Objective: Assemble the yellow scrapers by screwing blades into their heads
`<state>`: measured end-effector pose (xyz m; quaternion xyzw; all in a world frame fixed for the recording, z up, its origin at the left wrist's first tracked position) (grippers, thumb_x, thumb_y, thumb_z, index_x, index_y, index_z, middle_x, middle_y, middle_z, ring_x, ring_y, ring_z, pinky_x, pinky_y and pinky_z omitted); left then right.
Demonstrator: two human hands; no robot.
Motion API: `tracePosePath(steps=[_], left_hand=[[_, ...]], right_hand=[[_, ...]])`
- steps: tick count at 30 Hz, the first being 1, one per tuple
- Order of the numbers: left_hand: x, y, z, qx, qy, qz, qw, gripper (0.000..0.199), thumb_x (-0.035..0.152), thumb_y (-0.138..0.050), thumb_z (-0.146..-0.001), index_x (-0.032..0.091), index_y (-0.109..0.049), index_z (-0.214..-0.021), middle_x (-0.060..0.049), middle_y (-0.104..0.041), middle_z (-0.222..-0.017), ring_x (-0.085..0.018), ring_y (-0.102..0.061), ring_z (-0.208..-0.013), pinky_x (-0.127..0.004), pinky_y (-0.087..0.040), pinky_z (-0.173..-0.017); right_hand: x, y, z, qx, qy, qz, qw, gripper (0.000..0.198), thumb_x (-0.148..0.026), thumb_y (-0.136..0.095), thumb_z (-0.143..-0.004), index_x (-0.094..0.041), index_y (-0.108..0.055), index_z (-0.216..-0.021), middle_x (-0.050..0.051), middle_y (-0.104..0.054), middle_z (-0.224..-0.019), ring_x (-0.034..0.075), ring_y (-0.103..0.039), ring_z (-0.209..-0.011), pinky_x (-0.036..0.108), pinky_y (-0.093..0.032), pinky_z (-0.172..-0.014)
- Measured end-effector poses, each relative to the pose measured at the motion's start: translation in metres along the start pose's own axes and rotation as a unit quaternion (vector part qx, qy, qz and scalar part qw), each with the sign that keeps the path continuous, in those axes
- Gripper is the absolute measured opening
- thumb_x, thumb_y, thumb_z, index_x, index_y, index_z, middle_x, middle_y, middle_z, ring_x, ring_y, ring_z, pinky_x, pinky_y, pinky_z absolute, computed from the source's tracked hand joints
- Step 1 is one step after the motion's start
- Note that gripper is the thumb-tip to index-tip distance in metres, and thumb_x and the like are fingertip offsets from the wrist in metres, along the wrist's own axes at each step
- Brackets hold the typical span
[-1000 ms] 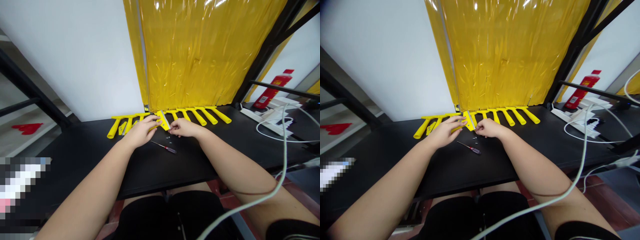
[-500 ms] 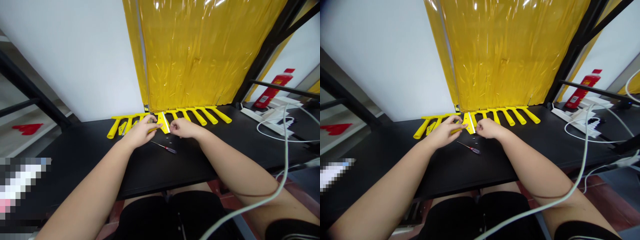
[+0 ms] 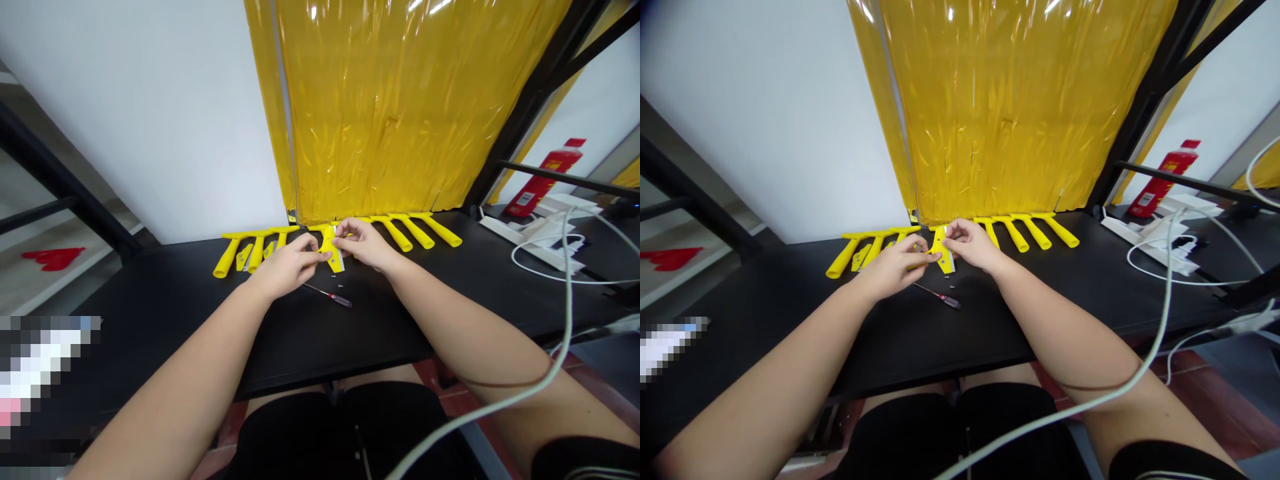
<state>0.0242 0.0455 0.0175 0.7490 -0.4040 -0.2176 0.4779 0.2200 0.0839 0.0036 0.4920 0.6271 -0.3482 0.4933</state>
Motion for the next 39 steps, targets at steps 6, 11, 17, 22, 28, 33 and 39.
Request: tracePosePath(steps=[6, 11, 17, 22, 28, 33, 39], left_hand=[[0.003, -0.003, -0.001, -0.001, -0.016, -0.014, 1.000, 0.037, 0.023, -0.053, -0.101, 0.033, -0.072, -0.131, -0.007, -0.060, -0.119, -0.014, -0.063, -0.083, -0.030, -0.053, -0.077], [0.009, -0.003, -0.002, -0.011, -0.008, -0.023, 1.000, 0.036, 0.023, -0.054, -0.100, 0.032, -0.073, -0.130, -0.008, -0.061, -0.124, -0.014, -0.065, -0.082, -0.031, -0.055, -0.075], [0.010, 0.001, -0.004, 0.027, -0.005, 0.062, 0.998, 0.036, 0.020, -0.051, -0.102, 0.026, -0.071, -0.131, -0.011, -0.050, -0.156, -0.024, -0.066, -0.124, -0.042, -0.058, -0.102], [-0.002, 0.007, -0.003, 0.064, 0.046, 0.079, 0.994, 0.032, 0.022, -0.052, -0.101, 0.022, -0.069, -0.128, -0.011, -0.055, -0.155, -0.027, -0.058, -0.139, -0.049, -0.049, -0.117], [-0.014, 0.013, 0.000, 0.136, 0.083, 0.101, 0.982, 0.026, 0.024, -0.055, -0.099, 0.018, -0.067, -0.121, -0.015, -0.062, -0.147, -0.028, -0.057, -0.140, -0.052, -0.045, -0.119], [-0.023, 0.001, -0.001, 0.159, 0.156, 0.239, 0.945, 0.026, 0.032, -0.057, -0.098, 0.020, -0.061, -0.120, -0.016, -0.063, -0.143, -0.024, -0.073, -0.108, -0.041, -0.064, -0.083], [-0.032, -0.013, 0.000, 0.126, 0.270, 0.421, 0.857, 0.033, 0.031, -0.058, -0.096, 0.023, -0.053, -0.128, -0.002, -0.069, -0.083, -0.009, -0.057, -0.046, -0.023, -0.046, -0.045]], right_hand=[[0.007, -0.002, -0.001, 0.017, -0.037, -0.036, 0.999, 0.046, -0.034, -0.085, -0.072, -0.026, -0.045, -0.093, -0.009, -0.056, -0.070, 0.010, -0.057, -0.061, 0.021, -0.051, -0.057], [0.014, -0.002, -0.004, 0.015, -0.038, -0.004, 0.999, 0.039, -0.036, -0.082, -0.076, -0.025, -0.047, -0.090, -0.009, -0.055, -0.068, 0.009, -0.052, -0.055, 0.021, -0.046, -0.053], [0.011, 0.002, -0.006, 0.030, -0.056, -0.013, 0.998, 0.033, -0.039, -0.080, -0.082, -0.023, -0.052, -0.091, -0.006, -0.061, -0.068, 0.010, -0.056, -0.055, 0.020, -0.047, -0.051], [0.010, 0.010, -0.001, -0.061, -0.147, 0.097, 0.982, 0.015, -0.027, -0.069, -0.091, -0.019, -0.067, -0.079, 0.002, -0.069, -0.071, 0.013, -0.062, -0.054, 0.027, -0.057, -0.053], [0.010, -0.006, 0.010, -0.184, -0.052, 0.356, 0.915, 0.011, -0.012, -0.079, -0.076, -0.020, -0.079, -0.083, 0.003, -0.078, -0.080, 0.018, -0.073, -0.074, 0.027, -0.055, -0.070], [0.005, -0.023, 0.013, -0.198, -0.008, 0.448, 0.872, 0.018, -0.002, -0.067, -0.077, -0.019, -0.073, -0.074, 0.004, -0.075, -0.076, 0.018, -0.069, -0.072, 0.028, -0.050, -0.070], [-0.005, -0.005, 0.011, -0.142, 0.011, 0.326, 0.935, 0.010, -0.008, -0.066, -0.082, -0.019, -0.066, -0.083, 0.002, -0.072, -0.073, 0.016, -0.067, -0.067, 0.027, -0.050, -0.066]])
Point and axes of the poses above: each hand's wrist, its own z-axis away from the middle knuckle, its own y-axis out of the back of the hand, x = y × z, the point moved 4 cm from there along -z, towards the middle knuckle
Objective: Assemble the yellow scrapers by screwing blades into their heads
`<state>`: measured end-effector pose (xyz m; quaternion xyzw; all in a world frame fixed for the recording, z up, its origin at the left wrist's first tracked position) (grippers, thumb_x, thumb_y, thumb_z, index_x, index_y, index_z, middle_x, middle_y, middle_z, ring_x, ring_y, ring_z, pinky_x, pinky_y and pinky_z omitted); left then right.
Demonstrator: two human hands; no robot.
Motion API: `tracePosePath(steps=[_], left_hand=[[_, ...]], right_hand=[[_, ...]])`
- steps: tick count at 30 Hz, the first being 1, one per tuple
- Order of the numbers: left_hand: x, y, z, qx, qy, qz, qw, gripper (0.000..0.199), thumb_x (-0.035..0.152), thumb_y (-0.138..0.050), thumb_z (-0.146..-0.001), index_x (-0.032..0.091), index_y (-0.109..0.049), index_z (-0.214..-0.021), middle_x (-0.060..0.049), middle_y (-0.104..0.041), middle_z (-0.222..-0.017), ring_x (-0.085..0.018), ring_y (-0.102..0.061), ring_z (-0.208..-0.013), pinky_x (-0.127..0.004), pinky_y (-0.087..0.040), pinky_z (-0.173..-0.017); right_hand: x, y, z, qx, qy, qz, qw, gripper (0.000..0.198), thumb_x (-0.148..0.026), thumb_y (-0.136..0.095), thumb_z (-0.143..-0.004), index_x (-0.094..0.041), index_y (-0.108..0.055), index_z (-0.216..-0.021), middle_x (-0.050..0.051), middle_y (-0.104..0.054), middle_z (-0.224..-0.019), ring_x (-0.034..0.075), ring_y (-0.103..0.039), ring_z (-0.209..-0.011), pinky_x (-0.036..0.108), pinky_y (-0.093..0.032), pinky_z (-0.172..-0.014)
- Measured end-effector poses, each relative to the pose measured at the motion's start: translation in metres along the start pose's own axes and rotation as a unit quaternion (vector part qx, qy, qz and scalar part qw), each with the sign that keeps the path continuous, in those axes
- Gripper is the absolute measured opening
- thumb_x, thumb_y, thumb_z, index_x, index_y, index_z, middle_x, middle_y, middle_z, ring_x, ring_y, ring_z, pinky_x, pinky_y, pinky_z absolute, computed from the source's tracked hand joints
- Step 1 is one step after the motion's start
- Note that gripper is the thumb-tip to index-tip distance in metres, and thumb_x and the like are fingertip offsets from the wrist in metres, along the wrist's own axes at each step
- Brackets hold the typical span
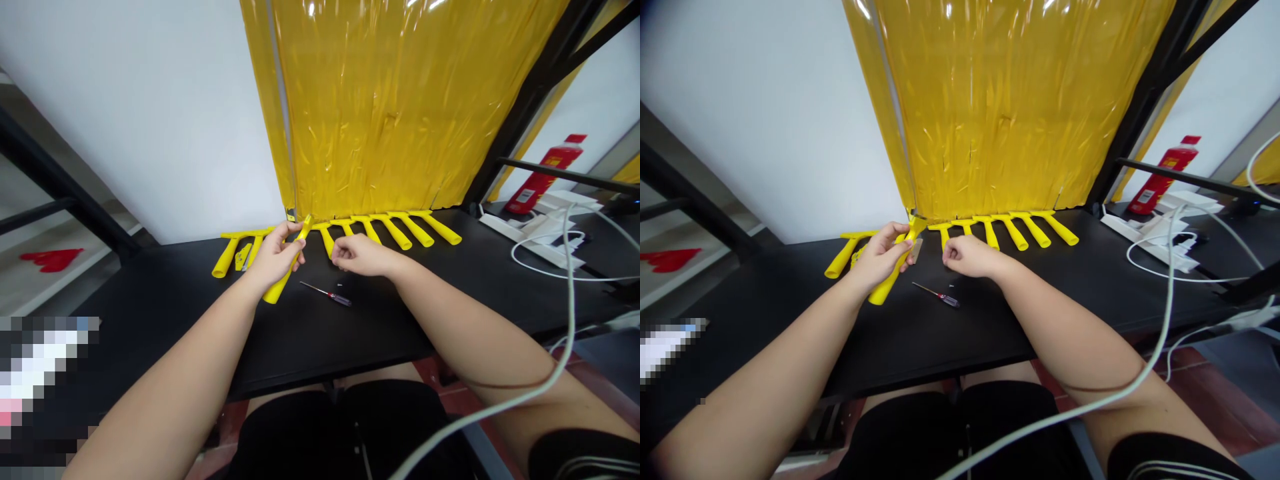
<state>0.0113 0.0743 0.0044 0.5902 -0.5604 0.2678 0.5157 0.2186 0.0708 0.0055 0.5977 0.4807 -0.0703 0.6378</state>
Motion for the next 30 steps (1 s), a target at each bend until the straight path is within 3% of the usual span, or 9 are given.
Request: tracePosePath(steps=[4, 7, 9, 13, 20, 26, 30], left_hand=[[0.006, -0.002, 0.001, 0.008, -0.011, 0.052, 0.999, 0.027, 0.028, -0.066, -0.090, 0.023, -0.053, -0.113, -0.008, -0.068, -0.113, -0.007, -0.062, -0.052, -0.020, -0.045, -0.042], [0.011, -0.004, 0.004, 0.000, -0.029, 0.062, 0.998, 0.033, 0.027, -0.069, -0.088, 0.024, -0.051, -0.116, -0.012, -0.060, -0.135, -0.004, -0.061, -0.053, -0.019, -0.046, -0.040], [0.013, -0.004, 0.005, -0.007, -0.035, 0.067, 0.997, 0.040, 0.026, -0.070, -0.088, 0.026, -0.049, -0.121, -0.013, -0.057, -0.139, -0.003, -0.061, -0.054, -0.018, -0.046, -0.040], [0.016, -0.006, 0.005, -0.012, -0.032, 0.102, 0.994, 0.035, 0.026, -0.071, -0.087, 0.024, -0.049, -0.114, -0.010, -0.059, -0.131, -0.004, -0.061, -0.052, -0.018, -0.045, -0.039], [0.021, -0.010, 0.006, -0.024, 0.041, 0.224, 0.973, 0.044, 0.024, -0.076, -0.082, 0.023, -0.050, -0.117, 0.002, -0.060, -0.086, -0.010, -0.060, -0.051, -0.021, -0.043, -0.040], [0.023, -0.014, 0.008, -0.023, 0.100, 0.308, 0.946, 0.046, 0.017, -0.077, -0.079, 0.023, -0.049, -0.115, 0.001, -0.060, -0.081, -0.012, -0.059, -0.052, -0.019, -0.038, -0.040], [0.026, -0.018, 0.010, -0.034, 0.126, 0.341, 0.931, 0.045, 0.014, -0.075, -0.079, 0.024, -0.048, -0.114, 0.001, -0.060, -0.079, -0.011, -0.059, -0.052, -0.017, -0.035, -0.041]], right_hand=[[0.007, 0.013, -0.003, 0.106, 0.021, -0.111, 0.988, 0.009, -0.014, -0.068, -0.082, -0.019, -0.061, -0.082, -0.001, -0.066, -0.070, 0.014, -0.066, -0.063, 0.026, -0.052, -0.063], [0.013, 0.011, -0.008, 0.124, 0.027, -0.135, 0.983, 0.008, -0.015, -0.071, -0.081, -0.019, -0.063, -0.082, -0.002, -0.064, -0.069, 0.012, -0.064, -0.061, 0.024, -0.051, -0.061], [0.018, 0.009, -0.011, 0.125, 0.018, -0.156, 0.980, 0.009, -0.017, -0.073, -0.081, -0.018, -0.064, -0.083, -0.001, -0.065, -0.069, 0.012, -0.064, -0.060, 0.024, -0.052, -0.060], [0.026, 0.008, -0.015, 0.146, 0.004, -0.237, 0.961, 0.017, -0.028, -0.080, -0.080, -0.019, -0.066, -0.084, 0.000, -0.067, -0.069, 0.013, -0.067, -0.060, 0.028, -0.058, -0.062], [0.018, 0.009, -0.015, 0.187, 0.072, -0.277, 0.940, 0.025, -0.032, -0.085, -0.076, -0.019, -0.069, -0.090, 0.002, -0.072, -0.079, 0.015, -0.072, -0.072, 0.033, -0.063, -0.076], [0.018, 0.005, -0.018, 0.187, 0.082, -0.296, 0.933, 0.027, -0.038, -0.083, -0.079, -0.021, -0.065, -0.091, 0.001, -0.070, -0.081, 0.015, -0.069, -0.071, 0.033, -0.063, -0.074], [0.015, 0.006, -0.018, 0.198, 0.105, -0.253, 0.941, 0.025, -0.042, -0.080, -0.082, -0.022, -0.068, -0.091, 0.002, -0.068, -0.084, 0.015, -0.064, -0.073, 0.031, -0.059, -0.067]])
Point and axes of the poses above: each hand's wrist, its own z-axis away from the middle knuckle, its own y-axis out of the back of the hand, x = y × z, the point moved 4 cm from there along -z, towards the middle knuckle
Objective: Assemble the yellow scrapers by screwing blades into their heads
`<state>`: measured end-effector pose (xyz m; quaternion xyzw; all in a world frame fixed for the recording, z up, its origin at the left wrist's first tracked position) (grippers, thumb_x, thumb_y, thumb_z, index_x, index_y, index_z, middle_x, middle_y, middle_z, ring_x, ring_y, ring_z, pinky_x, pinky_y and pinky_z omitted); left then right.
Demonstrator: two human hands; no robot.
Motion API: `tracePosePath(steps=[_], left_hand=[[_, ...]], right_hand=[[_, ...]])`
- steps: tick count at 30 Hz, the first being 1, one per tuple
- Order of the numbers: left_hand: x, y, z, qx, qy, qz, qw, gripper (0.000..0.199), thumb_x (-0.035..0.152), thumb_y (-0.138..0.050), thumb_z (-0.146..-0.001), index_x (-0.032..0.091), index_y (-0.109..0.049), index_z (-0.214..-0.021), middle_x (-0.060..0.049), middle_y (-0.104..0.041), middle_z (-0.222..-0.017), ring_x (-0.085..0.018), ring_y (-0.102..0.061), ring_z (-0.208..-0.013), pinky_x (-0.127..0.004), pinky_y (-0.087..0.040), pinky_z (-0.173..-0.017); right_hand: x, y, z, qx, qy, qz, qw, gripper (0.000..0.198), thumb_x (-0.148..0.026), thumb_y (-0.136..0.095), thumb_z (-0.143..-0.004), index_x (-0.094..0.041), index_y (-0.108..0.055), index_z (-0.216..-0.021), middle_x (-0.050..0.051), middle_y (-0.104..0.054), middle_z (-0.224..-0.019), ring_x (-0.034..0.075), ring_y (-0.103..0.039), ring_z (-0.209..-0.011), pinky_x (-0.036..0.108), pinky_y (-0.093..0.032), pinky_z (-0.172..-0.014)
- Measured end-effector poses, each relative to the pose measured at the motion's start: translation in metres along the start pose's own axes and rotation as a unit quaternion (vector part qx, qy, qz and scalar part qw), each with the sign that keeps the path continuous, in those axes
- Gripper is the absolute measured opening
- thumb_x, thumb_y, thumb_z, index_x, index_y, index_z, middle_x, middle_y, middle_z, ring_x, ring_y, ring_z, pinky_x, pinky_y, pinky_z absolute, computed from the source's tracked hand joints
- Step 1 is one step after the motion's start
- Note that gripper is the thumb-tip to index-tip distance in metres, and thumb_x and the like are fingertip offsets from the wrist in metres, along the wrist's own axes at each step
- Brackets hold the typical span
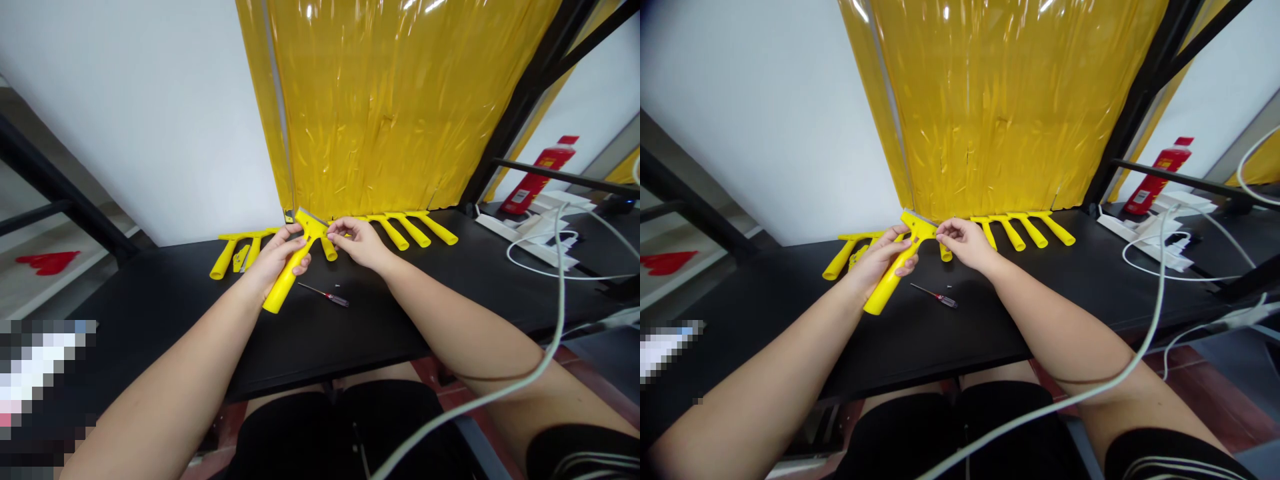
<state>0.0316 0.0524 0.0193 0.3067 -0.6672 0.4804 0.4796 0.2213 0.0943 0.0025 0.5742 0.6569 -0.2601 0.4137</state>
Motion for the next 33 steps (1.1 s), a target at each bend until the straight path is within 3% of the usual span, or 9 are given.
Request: tracePosePath(steps=[4, 8, 15, 25, 33], left_hand=[[0.000, -0.003, 0.001, -0.008, 0.007, 0.006, 1.000, 0.044, 0.015, -0.074, -0.079, 0.024, -0.047, -0.112, 0.001, -0.060, -0.080, -0.011, -0.058, -0.050, -0.017, -0.034, -0.040], [-0.001, -0.004, 0.002, -0.016, 0.002, -0.004, 1.000, 0.043, 0.016, -0.074, -0.079, 0.025, -0.046, -0.111, 0.002, -0.060, -0.079, -0.011, -0.058, -0.050, -0.017, -0.034, -0.040], [-0.006, -0.006, 0.002, -0.030, -0.027, -0.030, 0.999, 0.043, 0.018, -0.076, -0.080, 0.025, -0.046, -0.111, 0.001, -0.064, -0.087, -0.011, -0.062, -0.053, -0.018, -0.039, -0.042], [-0.010, -0.004, -0.001, -0.045, -0.021, -0.017, 0.999, 0.044, 0.017, -0.078, -0.080, 0.025, -0.049, -0.112, 0.002, -0.062, -0.082, -0.012, -0.064, -0.054, -0.020, -0.041, -0.044], [-0.012, -0.001, -0.002, -0.078, 0.013, -0.001, 0.997, 0.040, 0.014, -0.070, -0.081, 0.027, -0.043, -0.107, 0.000, -0.062, -0.090, -0.010, -0.060, -0.051, -0.016, -0.035, -0.040]], right_hand=[[-0.003, 0.003, 0.000, 0.010, 0.039, 0.038, 0.998, 0.022, -0.042, -0.079, -0.084, -0.023, -0.071, -0.092, 0.004, -0.066, -0.090, 0.016, -0.062, -0.078, 0.031, -0.056, -0.067], [0.001, 0.006, -0.002, -0.006, 0.034, 0.051, 0.998, 0.021, -0.042, -0.078, -0.085, -0.024, -0.072, -0.092, 0.004, -0.064, -0.091, 0.017, -0.060, -0.078, 0.034, -0.054, -0.071], [-0.001, 0.011, -0.001, 0.006, 0.056, 0.102, 0.993, 0.020, -0.042, -0.079, -0.083, -0.024, -0.072, -0.088, 0.004, -0.064, -0.090, 0.019, -0.061, -0.085, 0.040, -0.053, -0.086], [0.000, 0.006, 0.003, -0.016, -0.052, -0.016, 0.998, 0.035, -0.046, -0.087, -0.073, -0.023, -0.065, -0.085, 0.000, -0.066, -0.084, 0.014, -0.063, -0.073, 0.032, -0.058, -0.075], [0.000, 0.002, 0.007, -0.074, -0.136, -0.138, 0.978, 0.047, -0.039, -0.094, -0.066, -0.023, -0.056, -0.089, -0.004, -0.068, -0.080, 0.012, -0.068, -0.070, 0.029, -0.060, -0.072]])
Point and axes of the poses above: each hand's wrist, its own z-axis away from the middle knuckle, its own y-axis out of the back of the hand, x = y × z, the point moved 4 cm from there along -z, towards the middle knuckle
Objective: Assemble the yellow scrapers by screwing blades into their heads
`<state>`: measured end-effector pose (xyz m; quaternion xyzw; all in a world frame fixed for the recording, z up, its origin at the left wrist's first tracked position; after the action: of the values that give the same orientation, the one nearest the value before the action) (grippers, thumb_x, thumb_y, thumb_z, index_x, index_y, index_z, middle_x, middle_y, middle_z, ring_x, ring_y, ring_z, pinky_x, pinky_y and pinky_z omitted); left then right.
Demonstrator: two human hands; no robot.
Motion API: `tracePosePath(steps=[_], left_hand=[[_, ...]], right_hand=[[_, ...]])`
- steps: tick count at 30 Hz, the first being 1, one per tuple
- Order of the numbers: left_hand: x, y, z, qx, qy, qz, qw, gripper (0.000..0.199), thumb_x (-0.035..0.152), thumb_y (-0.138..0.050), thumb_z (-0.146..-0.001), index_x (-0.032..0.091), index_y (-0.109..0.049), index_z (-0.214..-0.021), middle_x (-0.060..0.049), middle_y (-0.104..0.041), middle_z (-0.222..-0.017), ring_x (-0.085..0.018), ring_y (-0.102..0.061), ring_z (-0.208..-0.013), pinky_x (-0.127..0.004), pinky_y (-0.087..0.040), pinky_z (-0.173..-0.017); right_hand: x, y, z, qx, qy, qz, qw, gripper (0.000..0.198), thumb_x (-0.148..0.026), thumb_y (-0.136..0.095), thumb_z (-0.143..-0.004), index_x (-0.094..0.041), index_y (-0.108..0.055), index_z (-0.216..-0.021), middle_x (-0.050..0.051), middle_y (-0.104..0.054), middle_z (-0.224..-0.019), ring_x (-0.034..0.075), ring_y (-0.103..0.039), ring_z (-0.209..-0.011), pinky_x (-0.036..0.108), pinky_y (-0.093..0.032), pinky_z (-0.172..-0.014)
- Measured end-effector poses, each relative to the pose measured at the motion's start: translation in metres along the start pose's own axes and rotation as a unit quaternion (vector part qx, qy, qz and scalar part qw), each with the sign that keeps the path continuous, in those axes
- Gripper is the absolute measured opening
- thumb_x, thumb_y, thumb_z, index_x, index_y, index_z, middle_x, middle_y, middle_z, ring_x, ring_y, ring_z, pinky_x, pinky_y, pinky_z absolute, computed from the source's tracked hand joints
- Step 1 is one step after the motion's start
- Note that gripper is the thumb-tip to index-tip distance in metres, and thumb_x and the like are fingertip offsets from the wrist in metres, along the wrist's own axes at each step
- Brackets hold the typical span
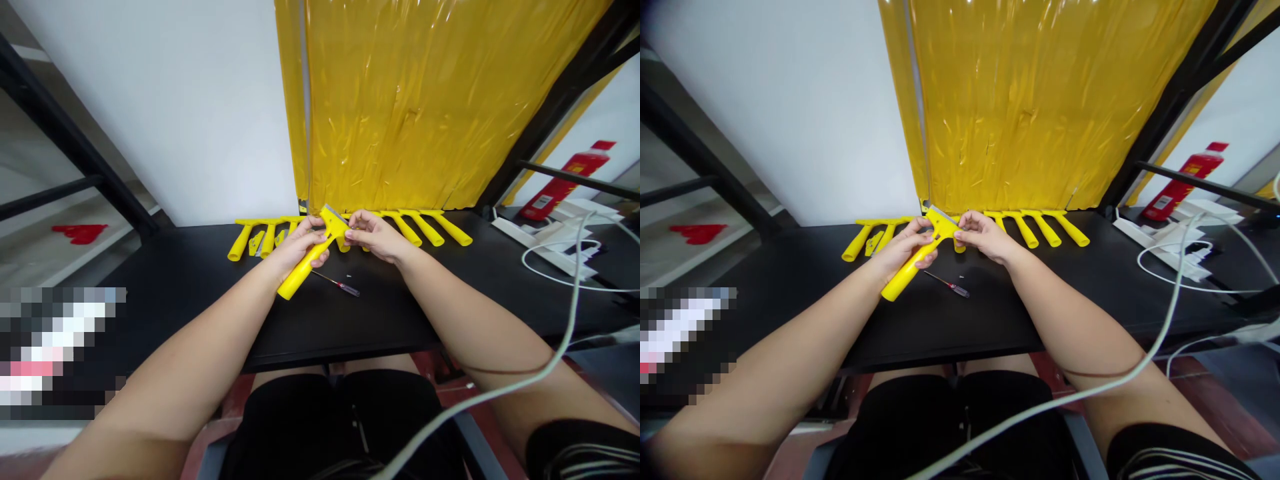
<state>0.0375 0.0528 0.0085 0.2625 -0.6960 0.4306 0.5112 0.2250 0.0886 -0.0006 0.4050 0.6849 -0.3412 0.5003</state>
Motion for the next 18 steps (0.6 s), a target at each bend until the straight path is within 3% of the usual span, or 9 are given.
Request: tracePosePath(steps=[4, 10, 15, 18], left_hand=[[-0.002, 0.005, -0.002, 0.003, 0.043, 0.019, 0.999, 0.043, 0.013, -0.070, -0.078, 0.028, -0.041, -0.108, 0.002, -0.058, -0.087, -0.009, -0.057, -0.051, -0.014, -0.031, -0.039], [-0.001, 0.008, -0.003, 0.024, 0.039, 0.040, 0.998, 0.046, 0.012, -0.070, -0.077, 0.028, -0.040, -0.108, -0.001, -0.061, -0.092, -0.008, -0.056, -0.051, -0.013, -0.029, -0.039], [0.000, 0.005, -0.002, 0.038, 0.018, 0.037, 0.998, 0.045, 0.014, -0.070, -0.078, 0.029, -0.040, -0.108, 0.000, -0.062, -0.092, -0.008, -0.057, -0.051, -0.013, -0.029, -0.039], [0.001, 0.003, -0.001, 0.048, -0.006, 0.019, 0.999, 0.046, 0.016, -0.070, -0.076, 0.029, -0.040, -0.108, 0.003, -0.059, -0.090, -0.008, -0.058, -0.049, -0.014, -0.031, -0.038]], right_hand=[[-0.004, -0.002, 0.001, -0.016, 0.007, -0.002, 1.000, 0.046, -0.039, -0.094, -0.066, -0.023, -0.057, -0.089, -0.003, -0.069, -0.084, 0.013, -0.070, -0.074, 0.032, -0.061, -0.076], [-0.003, 0.000, -0.001, 0.009, 0.074, 0.111, 0.991, 0.030, -0.041, -0.086, -0.077, -0.021, -0.065, -0.088, 0.001, -0.069, -0.079, 0.016, -0.068, -0.073, 0.034, -0.060, -0.077], [-0.012, -0.002, 0.005, 0.063, 0.180, 0.223, 0.956, 0.018, -0.039, -0.077, -0.087, -0.023, -0.071, -0.091, 0.007, -0.067, -0.106, 0.019, -0.067, -0.088, 0.037, -0.061, -0.081], [-0.019, -0.005, 0.009, 0.088, 0.208, 0.279, 0.933, 0.014, -0.037, -0.073, -0.091, -0.023, -0.073, -0.091, 0.010, -0.064, -0.114, 0.021, -0.066, -0.093, 0.039, -0.062, -0.081]])
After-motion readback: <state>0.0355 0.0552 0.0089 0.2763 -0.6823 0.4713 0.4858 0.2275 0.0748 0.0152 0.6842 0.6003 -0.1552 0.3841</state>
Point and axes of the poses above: each hand's wrist, its own z-axis away from the middle knuckle, its own y-axis out of the back of the hand, x = y × z, the point moved 4 cm from there along -z, towards the middle knuckle
